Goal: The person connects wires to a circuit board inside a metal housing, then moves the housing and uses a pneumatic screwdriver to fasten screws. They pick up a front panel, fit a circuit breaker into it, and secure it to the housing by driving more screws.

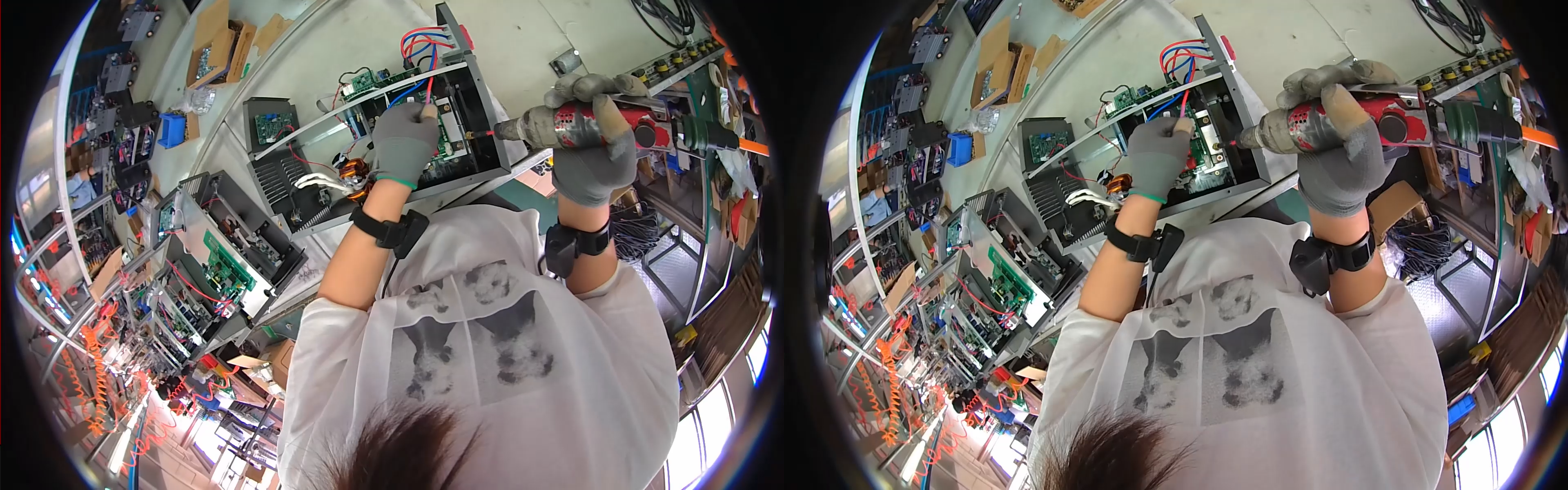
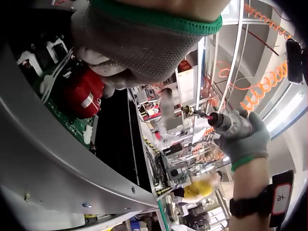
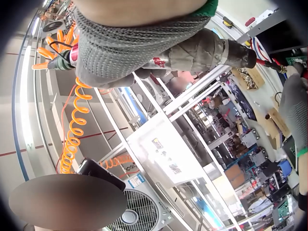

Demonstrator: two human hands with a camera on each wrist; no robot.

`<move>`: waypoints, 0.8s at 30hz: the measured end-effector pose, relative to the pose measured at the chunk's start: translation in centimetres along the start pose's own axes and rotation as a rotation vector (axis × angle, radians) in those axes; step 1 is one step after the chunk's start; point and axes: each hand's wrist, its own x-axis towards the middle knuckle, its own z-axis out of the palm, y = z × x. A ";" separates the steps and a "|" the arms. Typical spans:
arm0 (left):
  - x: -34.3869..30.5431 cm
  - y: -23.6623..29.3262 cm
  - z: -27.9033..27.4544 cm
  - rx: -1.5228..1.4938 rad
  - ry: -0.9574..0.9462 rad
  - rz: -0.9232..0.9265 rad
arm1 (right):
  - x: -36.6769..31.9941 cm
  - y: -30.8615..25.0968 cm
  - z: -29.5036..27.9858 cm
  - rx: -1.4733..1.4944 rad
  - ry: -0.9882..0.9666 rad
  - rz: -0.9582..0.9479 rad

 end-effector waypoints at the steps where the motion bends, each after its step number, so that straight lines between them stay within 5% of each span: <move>1: 0.1 0.5 0.1 0.058 0.030 -0.002 | 0.1 0.5 0.0 0.000 -0.002 0.005; 6: -0.9 -0.3 0.8 0.031 0.071 0.042 | 0.2 3.0 0.6 -0.077 -0.054 -0.038; 9: -1.0 -0.9 1.3 0.112 0.221 0.276 | 0.6 4.5 0.9 -0.046 -0.101 -0.002; 24: -1.2 -1.8 1.0 0.159 0.088 0.290 | 0.2 6.5 1.7 -0.018 -0.191 0.225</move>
